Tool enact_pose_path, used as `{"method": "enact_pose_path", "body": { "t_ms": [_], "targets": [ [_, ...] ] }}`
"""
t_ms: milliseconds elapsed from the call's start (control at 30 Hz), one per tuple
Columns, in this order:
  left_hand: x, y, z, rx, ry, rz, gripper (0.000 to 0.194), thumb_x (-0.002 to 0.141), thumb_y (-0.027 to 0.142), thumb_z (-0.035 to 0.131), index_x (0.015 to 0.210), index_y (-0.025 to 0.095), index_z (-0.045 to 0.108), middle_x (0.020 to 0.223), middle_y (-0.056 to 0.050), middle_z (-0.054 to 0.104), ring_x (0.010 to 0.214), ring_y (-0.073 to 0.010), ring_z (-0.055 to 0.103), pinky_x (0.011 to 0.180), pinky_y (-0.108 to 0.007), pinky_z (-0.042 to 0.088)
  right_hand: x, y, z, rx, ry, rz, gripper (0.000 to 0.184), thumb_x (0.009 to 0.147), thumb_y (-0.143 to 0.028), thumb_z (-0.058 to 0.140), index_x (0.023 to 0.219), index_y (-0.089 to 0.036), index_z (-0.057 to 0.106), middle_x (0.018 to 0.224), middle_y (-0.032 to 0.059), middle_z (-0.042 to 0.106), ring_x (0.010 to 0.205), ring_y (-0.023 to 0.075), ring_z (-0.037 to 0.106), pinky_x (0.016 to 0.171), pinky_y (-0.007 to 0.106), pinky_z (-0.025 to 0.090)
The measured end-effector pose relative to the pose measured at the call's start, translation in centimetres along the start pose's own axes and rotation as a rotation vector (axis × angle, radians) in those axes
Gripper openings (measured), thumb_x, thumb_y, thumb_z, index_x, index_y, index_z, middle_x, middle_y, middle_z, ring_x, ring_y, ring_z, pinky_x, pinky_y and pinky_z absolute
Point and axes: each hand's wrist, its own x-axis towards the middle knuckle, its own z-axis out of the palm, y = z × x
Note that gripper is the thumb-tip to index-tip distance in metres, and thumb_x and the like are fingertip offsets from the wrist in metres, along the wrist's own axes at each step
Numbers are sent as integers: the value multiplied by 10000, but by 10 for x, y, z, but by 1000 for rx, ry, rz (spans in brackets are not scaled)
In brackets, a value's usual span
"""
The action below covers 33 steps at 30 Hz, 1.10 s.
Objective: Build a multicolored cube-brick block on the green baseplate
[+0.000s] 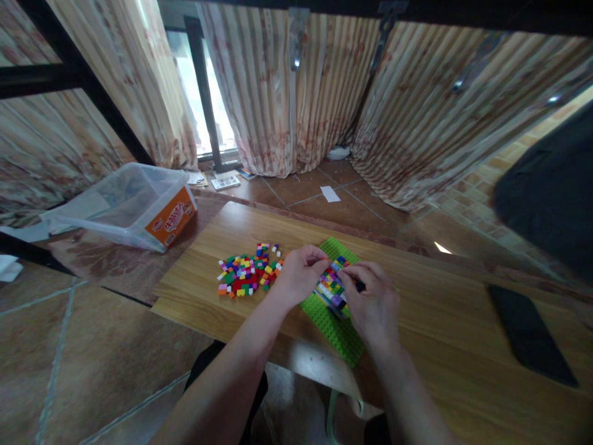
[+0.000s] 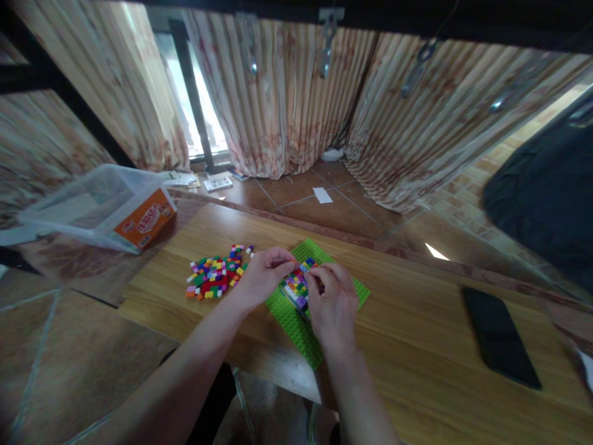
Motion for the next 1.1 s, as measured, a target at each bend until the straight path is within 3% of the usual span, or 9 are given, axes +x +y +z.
{"method": "enact_pose_path", "body": {
  "t_ms": [467, 667, 933, 1100],
  "targets": [
    [-4, 9, 0, 43, 16, -2, 73, 761, 89, 628, 709, 137, 647, 659, 12, 647, 618, -94, 575, 610, -196, 436, -5, 2, 0, -100, -12, -127, 259, 941, -334, 540, 849, -194, 739, 905, 70, 675, 858, 200, 617, 803, 348, 483],
    [-3, 5, 0, 14, -15, 23, 63, 753, 101, 630, 714, 140, 660, 668, 9, 659, 632, -99, 585, 630, -205, 446, -6, 0, 2, -78, -12, -85, 243, 928, -312, 556, 843, -185, 745, 898, 76, 680, 854, 205, 625, 792, 349, 488],
    [-1, 6, -4, -84, 26, 101, 54, 723, 186, 706, 750, 141, 713, 679, 18, 658, 618, -86, 560, 618, -202, 439, -3, 2, -11, 101, 126, 49, 197, 914, -279, 566, 903, -168, 729, 883, 67, 714, 829, 179, 658, 784, 319, 508],
    [-4, 11, -2, -161, -69, 52, 121, 711, 219, 735, 805, 144, 743, 706, -1, 693, 626, -95, 584, 611, -208, 454, -2, -4, -15, 221, 113, 85, 168, 898, -294, 592, 900, -195, 727, 909, 51, 725, 861, 177, 665, 801, 319, 513]
  ]
}}
